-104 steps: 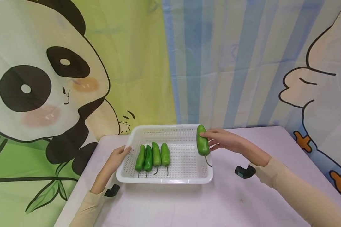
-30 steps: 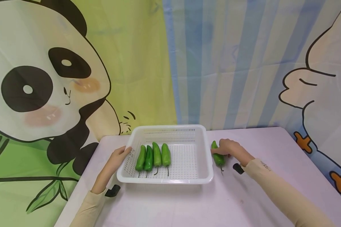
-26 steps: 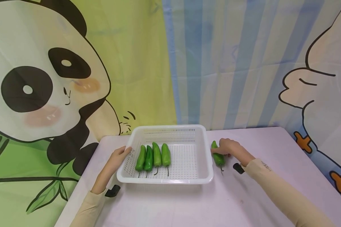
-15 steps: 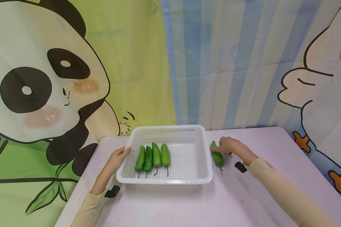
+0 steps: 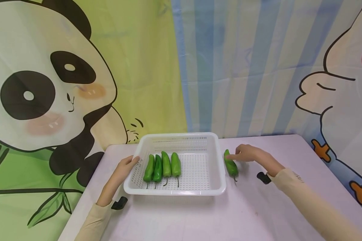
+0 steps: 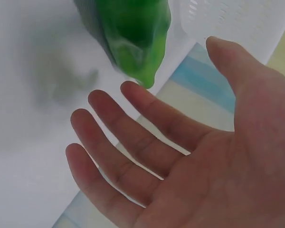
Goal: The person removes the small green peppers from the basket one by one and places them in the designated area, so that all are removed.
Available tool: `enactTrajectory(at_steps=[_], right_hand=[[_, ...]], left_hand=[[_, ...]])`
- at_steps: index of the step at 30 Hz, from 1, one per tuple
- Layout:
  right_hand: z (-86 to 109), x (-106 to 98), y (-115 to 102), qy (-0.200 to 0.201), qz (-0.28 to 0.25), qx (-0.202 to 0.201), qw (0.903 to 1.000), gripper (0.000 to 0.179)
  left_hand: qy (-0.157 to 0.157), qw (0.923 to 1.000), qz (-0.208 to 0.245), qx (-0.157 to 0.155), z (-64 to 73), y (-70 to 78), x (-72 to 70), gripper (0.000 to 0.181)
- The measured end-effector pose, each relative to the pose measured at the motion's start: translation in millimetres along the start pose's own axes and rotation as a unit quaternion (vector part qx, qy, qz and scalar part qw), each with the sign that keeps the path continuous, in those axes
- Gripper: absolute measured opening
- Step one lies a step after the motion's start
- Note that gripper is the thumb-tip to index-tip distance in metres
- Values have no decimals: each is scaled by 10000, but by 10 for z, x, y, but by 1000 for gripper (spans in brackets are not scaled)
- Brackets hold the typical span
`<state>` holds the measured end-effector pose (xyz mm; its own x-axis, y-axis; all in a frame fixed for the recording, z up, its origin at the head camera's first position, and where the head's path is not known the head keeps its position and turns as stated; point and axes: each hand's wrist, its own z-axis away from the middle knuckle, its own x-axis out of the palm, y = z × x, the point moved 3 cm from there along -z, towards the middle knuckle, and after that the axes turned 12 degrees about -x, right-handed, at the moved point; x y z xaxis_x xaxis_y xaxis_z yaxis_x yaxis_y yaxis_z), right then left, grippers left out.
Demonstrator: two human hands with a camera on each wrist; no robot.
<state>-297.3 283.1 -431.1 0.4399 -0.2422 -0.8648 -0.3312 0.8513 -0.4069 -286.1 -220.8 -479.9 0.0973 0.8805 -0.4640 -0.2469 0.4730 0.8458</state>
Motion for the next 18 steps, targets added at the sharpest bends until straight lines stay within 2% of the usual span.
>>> enactTrajectory(at_steps=[10,18], right_hand=[[45,-91,-33,-207,75,-503,9985,56],[97,-249,-229,-466,-20,-873,9951,50]], left_hand=[[-1,10000,5,-33,4,14,-2,57],[-4,10000,-43,-41,10,23,9,55]])
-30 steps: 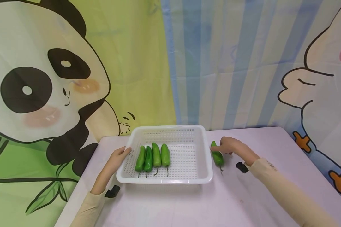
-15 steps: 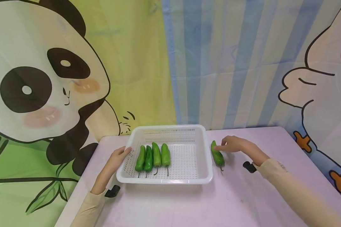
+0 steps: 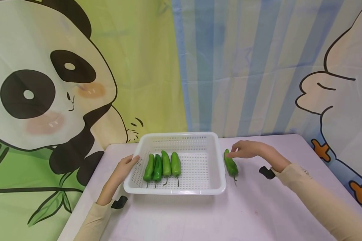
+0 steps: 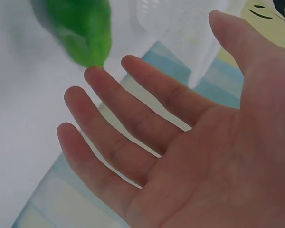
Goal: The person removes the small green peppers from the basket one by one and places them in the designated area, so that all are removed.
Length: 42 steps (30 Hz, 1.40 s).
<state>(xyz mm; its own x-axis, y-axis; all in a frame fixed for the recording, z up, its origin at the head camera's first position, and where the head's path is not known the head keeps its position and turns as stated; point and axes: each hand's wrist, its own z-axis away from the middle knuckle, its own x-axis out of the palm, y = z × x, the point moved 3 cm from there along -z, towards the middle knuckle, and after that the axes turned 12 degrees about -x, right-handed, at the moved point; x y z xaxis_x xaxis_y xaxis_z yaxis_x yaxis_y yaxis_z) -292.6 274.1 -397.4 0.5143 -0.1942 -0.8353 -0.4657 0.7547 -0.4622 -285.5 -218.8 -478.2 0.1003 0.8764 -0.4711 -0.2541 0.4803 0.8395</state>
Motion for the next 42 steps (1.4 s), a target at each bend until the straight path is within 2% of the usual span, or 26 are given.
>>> enactTrajectory(at_steps=[4,10,21,29,42], right_hand=[[15,-70,-121,-48,-72,-103,9999,46],[60,-164,-323,92,-116,-210,9997,39],[7,-265,-691,183,85,-408,9990,44],[-127,-237,-878,160,292,-554,9979,42],[-547,-67,-1079,169,130,-973,9950,40]], left_hand=[[0,10000,-7,35,2,12,-1,55],[-26,10000,-6,60,-2,19,-1,56],[42,10000,-34,52,-13,3,-19,56],[-5,10000,25,30,-11,-44,-12,55],[68,10000,-4,51,-8,-12,0,53]])
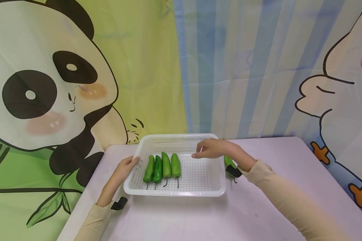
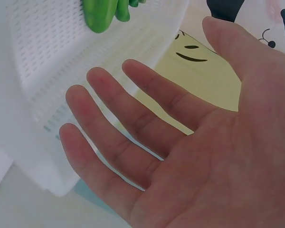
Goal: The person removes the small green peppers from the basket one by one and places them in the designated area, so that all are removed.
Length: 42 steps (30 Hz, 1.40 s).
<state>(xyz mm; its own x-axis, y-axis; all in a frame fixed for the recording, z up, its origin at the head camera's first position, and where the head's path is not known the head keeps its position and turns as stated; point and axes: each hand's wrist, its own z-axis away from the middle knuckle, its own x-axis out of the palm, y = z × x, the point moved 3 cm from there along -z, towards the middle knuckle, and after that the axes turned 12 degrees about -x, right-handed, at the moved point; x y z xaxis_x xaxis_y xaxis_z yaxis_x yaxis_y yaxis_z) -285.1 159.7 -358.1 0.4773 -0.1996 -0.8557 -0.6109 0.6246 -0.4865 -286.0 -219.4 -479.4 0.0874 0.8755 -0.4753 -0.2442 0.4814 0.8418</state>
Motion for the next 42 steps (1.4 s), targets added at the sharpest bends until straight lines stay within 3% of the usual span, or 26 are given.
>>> enactTrajectory(at_steps=[8,14,28,33,42], right_hand=[[-291,69,-60,58,70,-243,9997,39],[-484,162,-61,15,-131,-157,9998,40],[-959,510,-90,-98,376,446,9983,36],[-1133,647,-61,-31,390,876,9954,49],[-1216,720,-101,277,549,1482,9871,42]], left_hand=[[12,10000,-49,11,-1,7,4,53],[1,10000,-65,13,-3,-4,-13,55],[-54,9999,-76,55,-37,-31,-17,55],[-29,9999,-112,30,-31,-28,-24,54],[24,9999,-133,-8,-29,-6,-13,54]])
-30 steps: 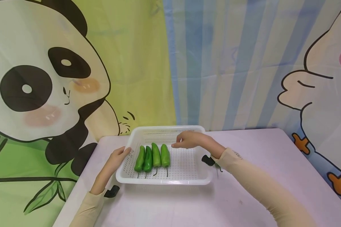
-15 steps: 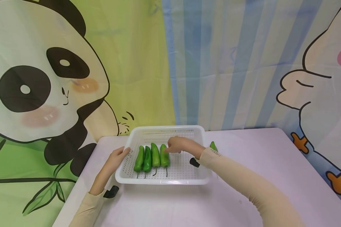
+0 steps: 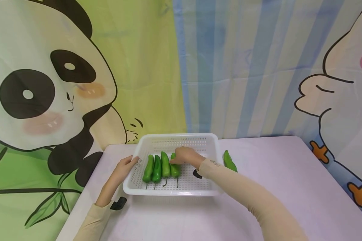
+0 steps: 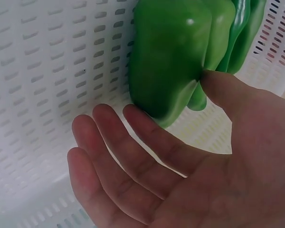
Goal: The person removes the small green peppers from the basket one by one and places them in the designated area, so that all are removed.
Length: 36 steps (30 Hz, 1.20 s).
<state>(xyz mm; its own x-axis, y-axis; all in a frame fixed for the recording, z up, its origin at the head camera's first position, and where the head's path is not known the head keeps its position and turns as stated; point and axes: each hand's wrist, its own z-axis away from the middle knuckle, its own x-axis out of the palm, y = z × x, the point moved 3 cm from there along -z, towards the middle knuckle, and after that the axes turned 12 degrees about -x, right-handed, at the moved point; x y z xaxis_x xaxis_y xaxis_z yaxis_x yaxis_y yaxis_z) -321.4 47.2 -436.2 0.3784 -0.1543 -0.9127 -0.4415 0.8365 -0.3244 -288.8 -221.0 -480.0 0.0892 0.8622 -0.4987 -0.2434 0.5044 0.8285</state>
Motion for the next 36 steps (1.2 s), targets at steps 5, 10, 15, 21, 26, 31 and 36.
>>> enactTrajectory(at_steps=[5,10,15,21,26,31,36], right_hand=[[-21,9,-38,3,51,71,10000,40],[-51,24,-53,-7,119,130,9998,43],[-63,30,-65,-21,107,162,9998,41],[-67,48,-31,-26,124,256,9996,37],[-66,54,7,30,63,270,9996,33],[-81,57,47,32,-109,234,9997,34],[-109,71,147,-46,-429,281,9987,37]], left_hand=[[12,10000,-5,-22,3,1,7,54],[-8,10000,21,12,-1,-8,4,55],[-31,10000,56,8,-10,-14,6,54],[-21,10000,76,3,-8,-9,10,52],[-10,10000,46,-3,-6,-4,16,53],[28,10000,46,-4,-5,-10,8,54],[14,10000,71,-15,-1,-9,10,54]])
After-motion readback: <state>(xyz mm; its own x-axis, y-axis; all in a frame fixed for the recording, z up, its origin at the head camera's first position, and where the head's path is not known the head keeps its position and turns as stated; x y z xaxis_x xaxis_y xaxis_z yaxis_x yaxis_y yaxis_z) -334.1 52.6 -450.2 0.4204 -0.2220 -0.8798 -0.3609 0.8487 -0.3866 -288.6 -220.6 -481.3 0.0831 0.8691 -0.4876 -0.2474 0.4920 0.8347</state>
